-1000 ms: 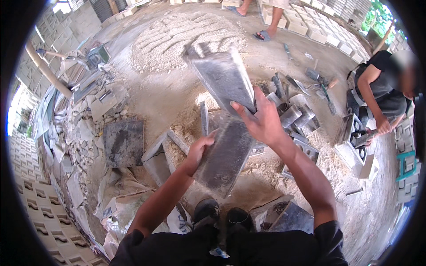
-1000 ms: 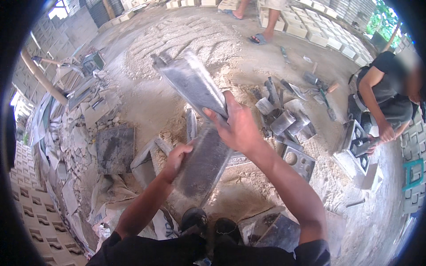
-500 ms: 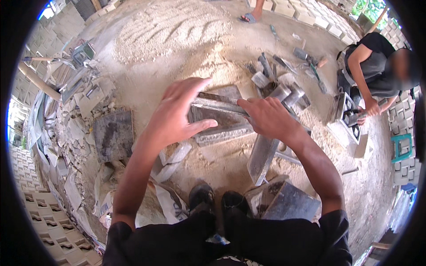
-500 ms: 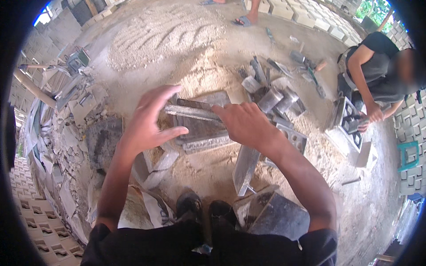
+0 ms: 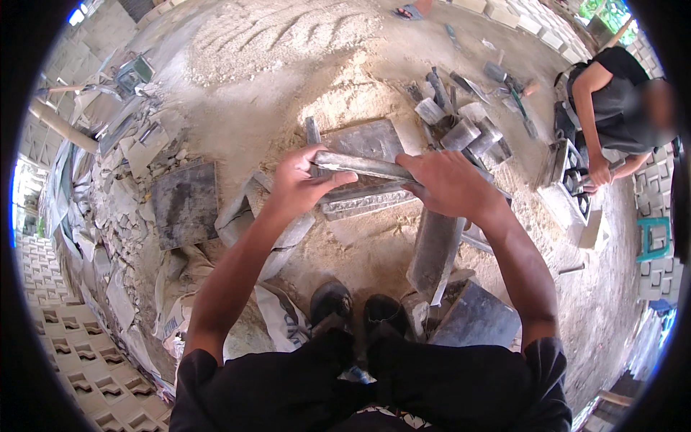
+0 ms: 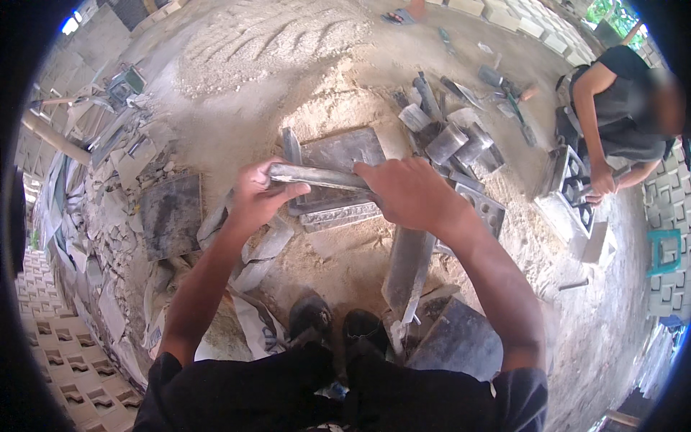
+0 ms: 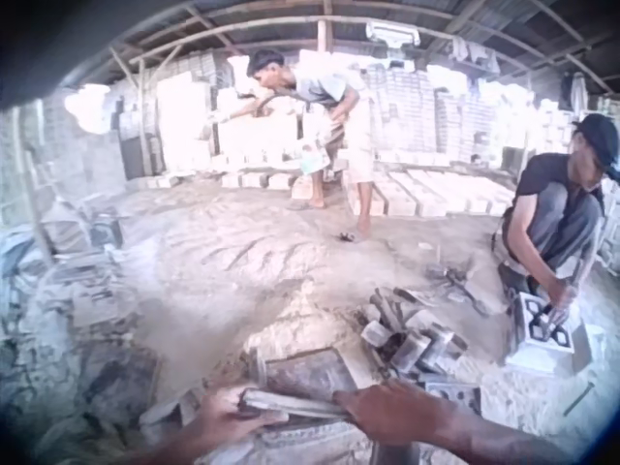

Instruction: The person assembles a metal mold, places a decorative insert inside, and uses a small tool to adjust and secure the components for concrete block production.

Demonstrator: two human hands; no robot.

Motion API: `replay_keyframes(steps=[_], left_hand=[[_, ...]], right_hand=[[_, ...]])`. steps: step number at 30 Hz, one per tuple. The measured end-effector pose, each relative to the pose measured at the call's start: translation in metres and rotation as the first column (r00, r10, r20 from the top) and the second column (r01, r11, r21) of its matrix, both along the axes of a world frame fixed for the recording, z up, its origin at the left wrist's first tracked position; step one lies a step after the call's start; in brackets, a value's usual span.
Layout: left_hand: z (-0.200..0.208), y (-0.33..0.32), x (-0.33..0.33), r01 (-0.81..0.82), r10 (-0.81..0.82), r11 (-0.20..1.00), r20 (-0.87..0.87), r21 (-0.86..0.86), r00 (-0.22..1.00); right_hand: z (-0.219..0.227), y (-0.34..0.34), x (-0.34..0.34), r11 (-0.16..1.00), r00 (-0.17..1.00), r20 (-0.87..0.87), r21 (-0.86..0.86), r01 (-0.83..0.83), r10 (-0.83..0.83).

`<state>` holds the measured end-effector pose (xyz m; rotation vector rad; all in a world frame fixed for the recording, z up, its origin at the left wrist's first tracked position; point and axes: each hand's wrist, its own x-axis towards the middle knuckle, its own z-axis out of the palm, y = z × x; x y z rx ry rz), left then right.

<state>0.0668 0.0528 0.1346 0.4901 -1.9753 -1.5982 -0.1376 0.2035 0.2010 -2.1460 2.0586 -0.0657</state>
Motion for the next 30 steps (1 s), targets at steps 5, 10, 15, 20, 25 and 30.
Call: replay_keyframes(steps=[5,10,15,20,25,30], left_hand=[[0.019,0.009,0.022,-0.203,0.185,0.965,-0.115,-0.169,0.976],[0.022,-0.011,0.057,-0.410,0.378,0.895,-0.188,-0.176,0.907],[0.025,-0.018,0.072,-0.521,0.496,0.830,-0.165,-0.201,0.853],[0.024,-0.006,0.091,-0.565,0.561,0.802,-0.083,-0.195,0.824],[0.016,-0.005,0.088,-0.557,0.548,0.827,-0.117,-0.071,0.829],[0.022,-0.054,0.049,-0.553,0.586,0.810,-0.227,0.193,0.778]], right_hand=[[-0.002,0.007,-0.029,0.983,0.874,0.480,-0.183,0.020,0.071],[-0.033,0.053,-0.046,0.867,0.524,0.847,-0.189,0.462,-0.095],[-0.120,0.099,0.017,0.939,0.429,0.842,0.235,0.252,-0.326],[-0.120,0.098,0.083,0.851,0.484,0.721,0.293,0.436,-0.496],[-0.110,0.127,0.060,0.906,0.602,0.765,-0.056,0.419,-0.231],[-0.062,0.055,0.004,0.879,0.727,0.672,-0.251,0.405,-0.143]])
